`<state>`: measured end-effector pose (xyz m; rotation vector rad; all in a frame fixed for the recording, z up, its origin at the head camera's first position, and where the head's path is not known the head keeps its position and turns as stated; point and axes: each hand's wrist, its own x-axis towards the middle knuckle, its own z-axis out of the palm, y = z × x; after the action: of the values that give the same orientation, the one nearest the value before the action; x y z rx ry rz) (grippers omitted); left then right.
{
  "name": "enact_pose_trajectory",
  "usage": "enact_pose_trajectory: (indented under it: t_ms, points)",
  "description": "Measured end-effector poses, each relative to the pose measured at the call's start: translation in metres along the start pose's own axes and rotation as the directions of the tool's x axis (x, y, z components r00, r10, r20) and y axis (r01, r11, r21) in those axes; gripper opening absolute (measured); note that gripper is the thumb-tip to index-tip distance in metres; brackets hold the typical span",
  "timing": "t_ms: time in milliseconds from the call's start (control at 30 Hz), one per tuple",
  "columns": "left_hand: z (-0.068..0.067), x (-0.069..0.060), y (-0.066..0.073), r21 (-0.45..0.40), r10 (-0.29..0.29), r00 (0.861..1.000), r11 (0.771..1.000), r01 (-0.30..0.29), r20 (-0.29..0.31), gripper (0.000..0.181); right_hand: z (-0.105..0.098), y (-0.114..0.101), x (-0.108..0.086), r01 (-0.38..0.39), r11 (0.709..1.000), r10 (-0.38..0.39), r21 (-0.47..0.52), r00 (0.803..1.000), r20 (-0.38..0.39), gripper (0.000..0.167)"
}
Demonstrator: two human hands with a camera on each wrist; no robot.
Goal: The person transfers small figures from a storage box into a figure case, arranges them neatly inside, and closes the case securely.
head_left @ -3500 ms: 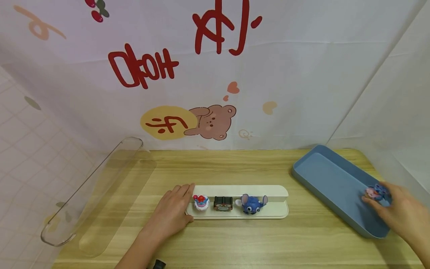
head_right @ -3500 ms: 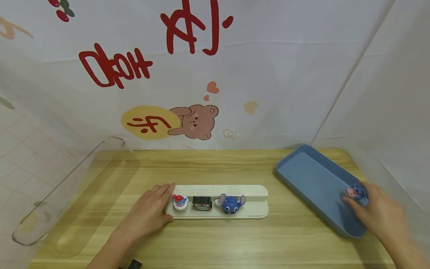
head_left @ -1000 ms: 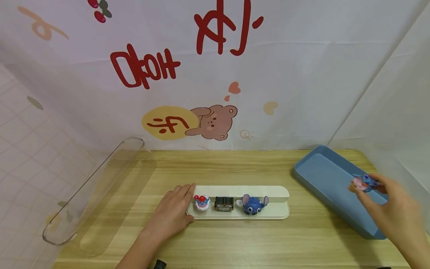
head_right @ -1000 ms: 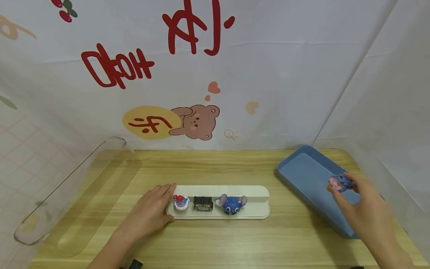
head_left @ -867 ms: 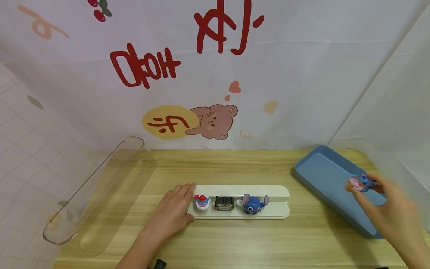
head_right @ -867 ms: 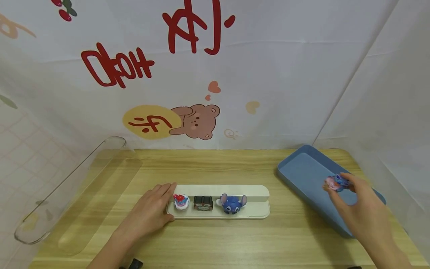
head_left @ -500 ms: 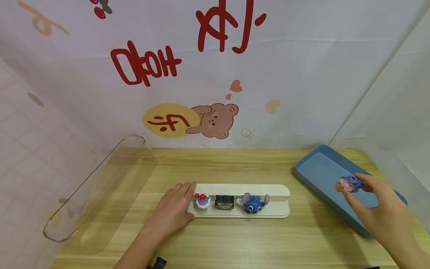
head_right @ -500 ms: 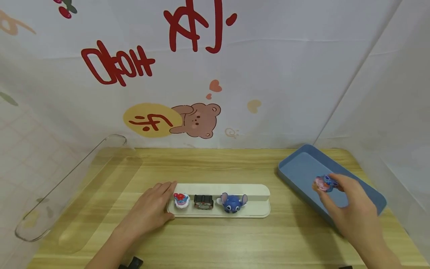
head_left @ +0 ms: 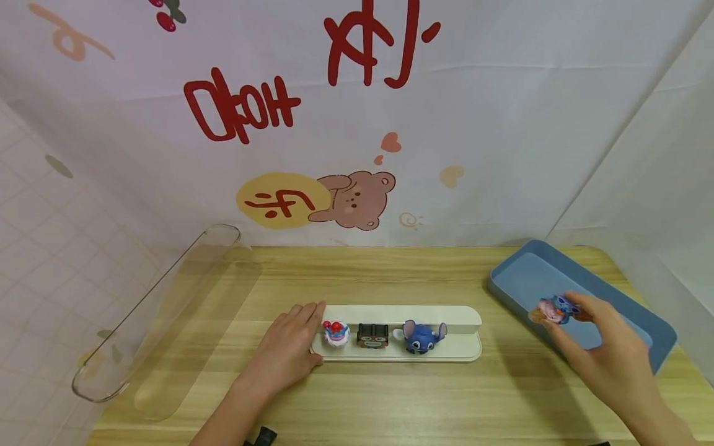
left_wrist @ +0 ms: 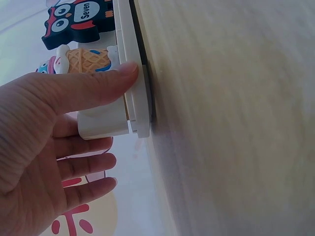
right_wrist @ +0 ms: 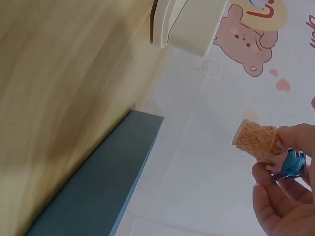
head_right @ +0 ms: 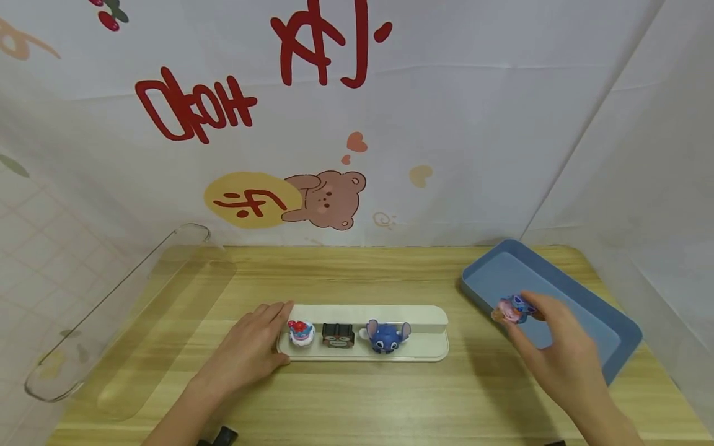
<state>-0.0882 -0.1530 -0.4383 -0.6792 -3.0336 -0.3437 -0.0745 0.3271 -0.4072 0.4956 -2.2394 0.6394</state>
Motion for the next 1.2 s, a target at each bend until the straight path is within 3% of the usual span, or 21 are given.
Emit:
enact_pose_trajectory:
  t_ms: [167,633,1200]
  points:
    - [0.0,0.001,0.0,0.0,0.0,1.0,1.0,0.0,0.002,0.097,0.007,-0.003,0.0,0.05,0.999,-0.05,0.011,0.998,-0.034,0.079]
    - [-0.001,0.001,0.0,-0.003,0.004,1.0,1.0,-0.004,0.003,0.096,0.026,-0.016,0.001,0.106,0.992,-0.105,0.062,0.994,-0.017,0.073]
    - [0.0,0.001,0.0,-0.006,-0.002,1.0,1.0,0.002,-0.001,0.096,0.039,-0.027,-0.003,0.087,0.995,-0.095,0.052,0.98,0.174,0.068]
